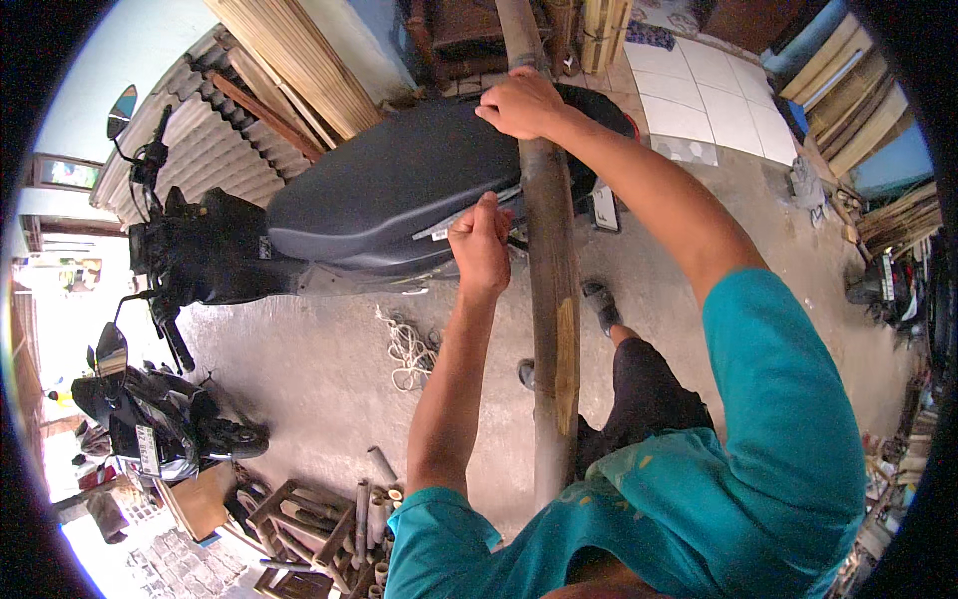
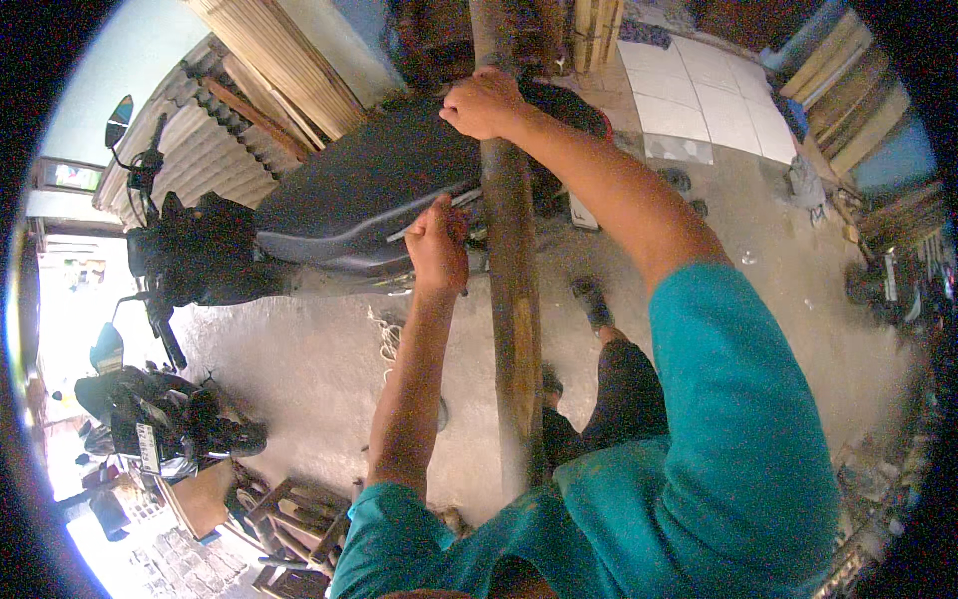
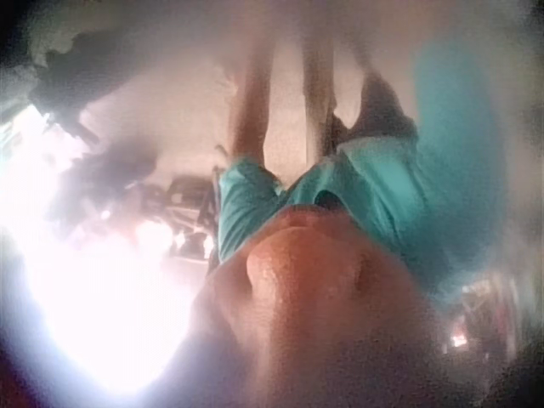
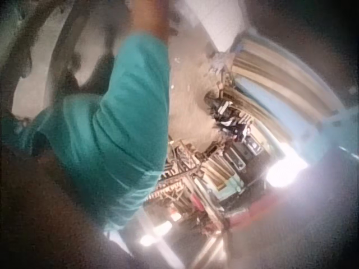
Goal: The person secures a long bamboo pole to a scooter seat using a rope. They wrap the rope around the pole and the scooter, then tie and tighten the knot to hold the pole in place.
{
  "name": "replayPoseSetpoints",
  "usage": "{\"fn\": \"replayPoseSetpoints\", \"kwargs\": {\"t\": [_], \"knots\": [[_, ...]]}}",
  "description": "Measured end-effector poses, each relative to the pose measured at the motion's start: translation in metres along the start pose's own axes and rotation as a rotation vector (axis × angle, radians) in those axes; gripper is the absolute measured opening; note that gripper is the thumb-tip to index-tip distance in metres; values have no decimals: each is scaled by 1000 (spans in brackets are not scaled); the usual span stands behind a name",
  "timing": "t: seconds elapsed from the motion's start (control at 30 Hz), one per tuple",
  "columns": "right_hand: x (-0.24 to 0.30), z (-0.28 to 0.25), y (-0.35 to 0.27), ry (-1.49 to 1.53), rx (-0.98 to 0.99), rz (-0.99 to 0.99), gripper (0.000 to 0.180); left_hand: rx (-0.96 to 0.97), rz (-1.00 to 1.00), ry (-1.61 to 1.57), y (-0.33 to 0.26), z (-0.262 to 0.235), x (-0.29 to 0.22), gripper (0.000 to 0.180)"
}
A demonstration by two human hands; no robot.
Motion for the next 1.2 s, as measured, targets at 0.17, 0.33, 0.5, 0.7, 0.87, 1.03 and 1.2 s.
{"fn": "replayPoseSetpoints", "kwargs": {"t": [0.17, 0.33, 0.5, 0.7, 0.87, 1.03, 1.2], "knots": [[-3, 1, 2, 19, 2, -16, 34, -142, -63, -55, 0, -5, 2, 43], [-6, -19, -37, 295, -617, 1, 21, -121, 100, 242, -17, -26, 31, 21], [42, 55, -179, 811, -633, 688, 29, -167, -199, -236, -56, -27, 49, 19], [56, 99, -196, 2646, 66, 554, 36, -43, -572, 170, -72, -5, 45, 43], [74, 96, -183, 2701, 91, 651, 33, 130, -604, 146, -89, -95, 94, 42], [51, 135, -180, 1978, -147, 754, 35, 128, -369, 726, -40, -18, 40, 39], [54, 78, -225, 1307, -164, 621, 39, 72, -204, 1211, 26, 31, -12, 58]]}}
Point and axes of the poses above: each hand's wrist, its own y-axis towards the middle knuckle, its own z-axis out of the palm, x = y × z, the point moved 1 cm from there along y, towards the middle knuckle, and after that the axes turned 3 degrees about x, right-handed, at the moved point
